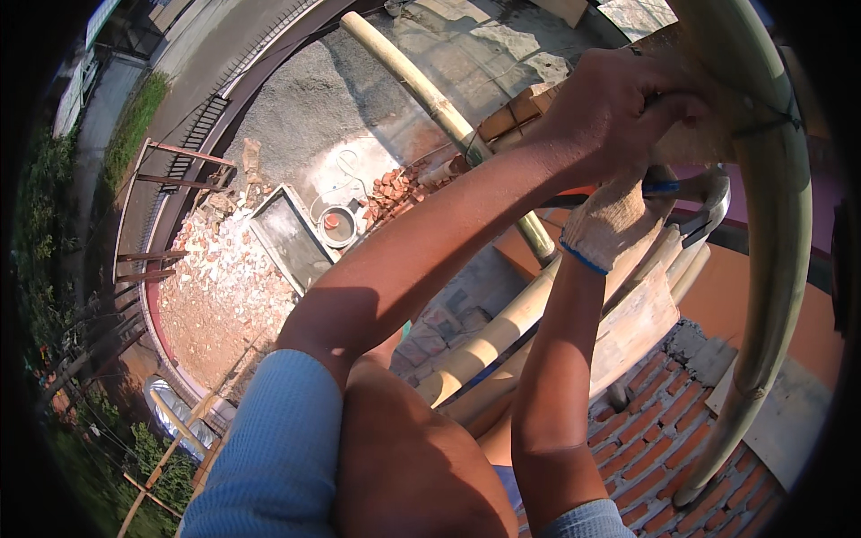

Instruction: The person carries wooden planks to a window opening and uses a hammer to secure them against a brick wall. They then move to the exterior bamboo scaffolding, where they continue to hammer and adjust the structure.

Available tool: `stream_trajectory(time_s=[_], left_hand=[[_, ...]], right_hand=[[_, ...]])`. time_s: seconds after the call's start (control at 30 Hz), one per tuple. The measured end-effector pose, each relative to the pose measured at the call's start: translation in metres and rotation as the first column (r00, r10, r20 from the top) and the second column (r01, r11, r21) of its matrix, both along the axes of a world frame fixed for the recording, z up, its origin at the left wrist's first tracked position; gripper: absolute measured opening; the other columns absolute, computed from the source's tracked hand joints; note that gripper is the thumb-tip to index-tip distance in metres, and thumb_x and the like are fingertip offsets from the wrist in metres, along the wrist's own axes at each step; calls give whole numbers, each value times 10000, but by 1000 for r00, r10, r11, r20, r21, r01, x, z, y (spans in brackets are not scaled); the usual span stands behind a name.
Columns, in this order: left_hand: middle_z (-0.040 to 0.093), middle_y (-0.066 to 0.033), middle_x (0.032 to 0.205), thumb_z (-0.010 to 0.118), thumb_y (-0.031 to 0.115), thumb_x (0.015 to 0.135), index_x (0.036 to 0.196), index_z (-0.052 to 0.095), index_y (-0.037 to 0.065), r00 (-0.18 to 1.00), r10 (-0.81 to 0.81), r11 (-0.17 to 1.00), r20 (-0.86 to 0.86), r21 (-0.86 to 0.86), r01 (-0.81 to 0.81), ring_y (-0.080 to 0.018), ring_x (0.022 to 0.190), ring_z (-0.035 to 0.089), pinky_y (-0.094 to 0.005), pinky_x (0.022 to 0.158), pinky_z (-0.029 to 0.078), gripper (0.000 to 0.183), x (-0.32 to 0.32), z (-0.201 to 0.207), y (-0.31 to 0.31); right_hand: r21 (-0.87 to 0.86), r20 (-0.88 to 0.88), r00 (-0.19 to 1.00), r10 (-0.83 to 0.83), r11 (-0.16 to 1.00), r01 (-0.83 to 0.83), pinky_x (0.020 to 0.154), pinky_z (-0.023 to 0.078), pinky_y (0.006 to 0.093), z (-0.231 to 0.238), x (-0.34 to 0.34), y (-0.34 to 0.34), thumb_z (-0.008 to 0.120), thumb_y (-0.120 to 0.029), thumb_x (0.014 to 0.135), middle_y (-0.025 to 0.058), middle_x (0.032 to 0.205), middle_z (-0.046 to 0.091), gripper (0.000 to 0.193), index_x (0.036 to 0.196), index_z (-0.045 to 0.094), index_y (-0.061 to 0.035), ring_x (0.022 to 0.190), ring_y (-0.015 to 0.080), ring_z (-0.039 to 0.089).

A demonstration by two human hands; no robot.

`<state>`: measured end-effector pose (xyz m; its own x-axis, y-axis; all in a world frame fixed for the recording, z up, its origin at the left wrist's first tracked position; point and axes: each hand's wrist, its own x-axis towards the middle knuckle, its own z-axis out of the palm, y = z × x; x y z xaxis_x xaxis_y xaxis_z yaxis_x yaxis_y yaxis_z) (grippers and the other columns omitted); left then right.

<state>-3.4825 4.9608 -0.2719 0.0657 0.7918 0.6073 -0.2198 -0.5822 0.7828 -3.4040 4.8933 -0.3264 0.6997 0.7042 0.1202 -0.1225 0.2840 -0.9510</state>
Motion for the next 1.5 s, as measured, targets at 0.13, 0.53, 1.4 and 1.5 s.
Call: stream_trajectory(time_s=[0.13,0.53,1.4,1.5], left_hand=[[703,-79,783,723,139,865,952,697,34,986,-7,978,167,-205,42,-135,718,684,-281,660,528,139,5,2,-7],[721,-65,782,805,226,844,962,680,34,922,-42,719,386,-629,296,-10,500,427,-173,456,329,257,-35,-12,-21],[632,-43,663,727,120,876,829,604,21,877,-406,782,-255,-594,189,-82,573,587,-201,527,378,164,-96,22,-53],[638,-55,716,710,36,878,830,588,-1,743,-524,794,-416,-555,250,-113,630,637,-226,583,465,136,-93,50,-53]], right_hand=[[36,-176,982,68,997,-63,708,548,270,5,1,-1,671,-87,907,135,1052,616,324,1179,535,27,873,165,644],[14,143,982,-123,992,122,477,321,226,-2,-3,4,687,-116,924,-3,673,500,194,873,521,-29,526,42,396],[-539,-493,816,-303,842,-13,471,459,294,-35,28,-142,676,-223,933,76,769,595,284,1014,592,36,538,144,527],[-603,-686,523,-507,797,-19,396,377,298,-26,113,-201,697,-223,930,38,673,523,239,896,564,-28,472,134,447]])
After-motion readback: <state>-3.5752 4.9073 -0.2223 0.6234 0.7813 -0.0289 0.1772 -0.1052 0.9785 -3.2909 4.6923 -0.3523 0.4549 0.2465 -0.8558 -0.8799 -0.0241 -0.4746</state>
